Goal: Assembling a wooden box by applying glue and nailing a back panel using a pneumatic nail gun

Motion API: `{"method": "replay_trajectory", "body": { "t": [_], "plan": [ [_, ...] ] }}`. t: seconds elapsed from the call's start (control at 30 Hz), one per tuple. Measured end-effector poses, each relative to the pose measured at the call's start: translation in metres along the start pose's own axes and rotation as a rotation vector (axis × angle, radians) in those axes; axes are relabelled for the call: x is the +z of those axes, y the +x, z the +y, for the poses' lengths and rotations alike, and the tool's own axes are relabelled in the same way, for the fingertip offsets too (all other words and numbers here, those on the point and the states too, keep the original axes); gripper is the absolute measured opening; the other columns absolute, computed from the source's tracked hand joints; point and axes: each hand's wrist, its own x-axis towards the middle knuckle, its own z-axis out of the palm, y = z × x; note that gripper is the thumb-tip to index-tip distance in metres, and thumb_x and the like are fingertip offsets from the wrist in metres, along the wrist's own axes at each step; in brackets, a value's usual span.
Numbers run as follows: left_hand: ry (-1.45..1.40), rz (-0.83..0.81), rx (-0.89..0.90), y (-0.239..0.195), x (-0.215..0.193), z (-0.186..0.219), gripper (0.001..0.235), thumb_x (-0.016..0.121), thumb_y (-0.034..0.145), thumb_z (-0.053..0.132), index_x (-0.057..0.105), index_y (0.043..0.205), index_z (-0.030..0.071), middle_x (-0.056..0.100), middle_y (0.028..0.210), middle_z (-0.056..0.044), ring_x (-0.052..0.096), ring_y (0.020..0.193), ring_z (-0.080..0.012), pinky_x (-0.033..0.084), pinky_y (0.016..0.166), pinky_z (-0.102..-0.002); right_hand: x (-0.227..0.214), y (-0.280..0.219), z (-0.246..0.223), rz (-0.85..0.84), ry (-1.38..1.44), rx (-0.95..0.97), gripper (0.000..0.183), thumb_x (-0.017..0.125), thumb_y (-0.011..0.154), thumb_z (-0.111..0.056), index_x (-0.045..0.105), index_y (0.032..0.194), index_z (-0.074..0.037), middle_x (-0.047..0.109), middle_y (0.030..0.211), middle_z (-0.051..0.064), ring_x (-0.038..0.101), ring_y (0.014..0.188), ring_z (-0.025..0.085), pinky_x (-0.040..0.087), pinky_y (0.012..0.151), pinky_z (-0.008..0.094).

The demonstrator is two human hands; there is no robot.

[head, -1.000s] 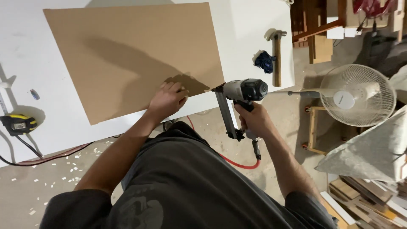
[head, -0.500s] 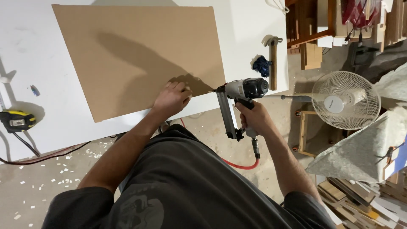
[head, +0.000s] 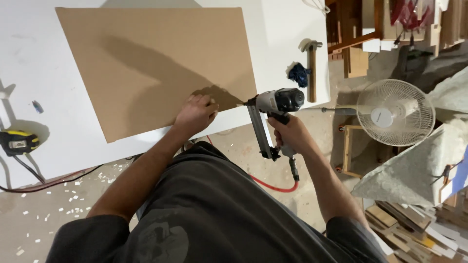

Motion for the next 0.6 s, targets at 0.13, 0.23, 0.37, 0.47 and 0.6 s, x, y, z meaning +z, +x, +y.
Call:
{"method": "replay_trajectory", "body": {
  "t": [0.13, 0.23, 0.37, 0.47, 0.6],
  "plan": [
    [-0.014, 0.018, -0.019, -0.019, 0.015, -0.007, 0.014, 0.072, 0.086, 0.034, 0.076, 0.089, 0.021, 0.056, 0.086, -0.004, 0.061, 0.076, -0.0246, 0.048, 0.075, -0.039, 0.002, -0.029, -0.015, 0.044, 0.024, 0.040, 0.031, 0.073, 0.094, -0.026, 0.058, 0.077, -0.005, 0.058, 0.055, 0.011, 0.060, 0.042, 0.022, 0.053, 0.046, 0.037],
    [-0.023, -0.036, -0.083, -0.027, -0.005, -0.010, 0.016, 0.071, 0.086, 0.033, 0.075, 0.093, 0.020, 0.057, 0.089, -0.003, 0.062, 0.080, -0.0258, 0.047, 0.077, -0.039, 0.018, -0.037, -0.023, 0.038, 0.061, 0.028, 0.032, 0.074, 0.094, -0.024, 0.059, 0.074, -0.003, 0.057, 0.054, 0.010, 0.059, 0.041, 0.022, 0.051, 0.045, 0.036],
    [0.006, -0.087, -0.107, -0.047, -0.029, -0.019, 0.020, 0.071, 0.085, 0.033, 0.077, 0.099, 0.020, 0.059, 0.092, -0.004, 0.064, 0.085, -0.0271, 0.049, 0.079, -0.040, 0.047, -0.037, -0.027, -0.033, 0.096, 0.022, 0.033, 0.076, 0.093, -0.024, 0.059, 0.074, -0.004, 0.058, 0.053, 0.010, 0.060, 0.040, 0.022, 0.053, 0.043, 0.035],
    [0.004, -0.083, -0.110, -0.052, -0.036, -0.021, 0.021, 0.072, 0.084, 0.034, 0.077, 0.100, 0.021, 0.059, 0.092, -0.004, 0.065, 0.085, -0.0274, 0.049, 0.079, -0.041, 0.056, -0.041, -0.032, -0.043, 0.112, 0.021, 0.033, 0.076, 0.093, -0.024, 0.058, 0.075, -0.004, 0.058, 0.053, 0.011, 0.060, 0.040, 0.022, 0.052, 0.043, 0.035],
    [-0.008, -0.045, -0.108, -0.053, -0.033, -0.021, 0.019, 0.069, 0.087, 0.033, 0.076, 0.100, 0.020, 0.056, 0.090, -0.003, 0.064, 0.082, -0.0261, 0.047, 0.077, -0.038, 0.060, -0.046, -0.043, -0.033, 0.080, 0.022, 0.032, 0.077, 0.093, -0.026, 0.059, 0.077, -0.005, 0.058, 0.053, 0.011, 0.060, 0.039, 0.022, 0.053, 0.043, 0.036]
  ]
}}
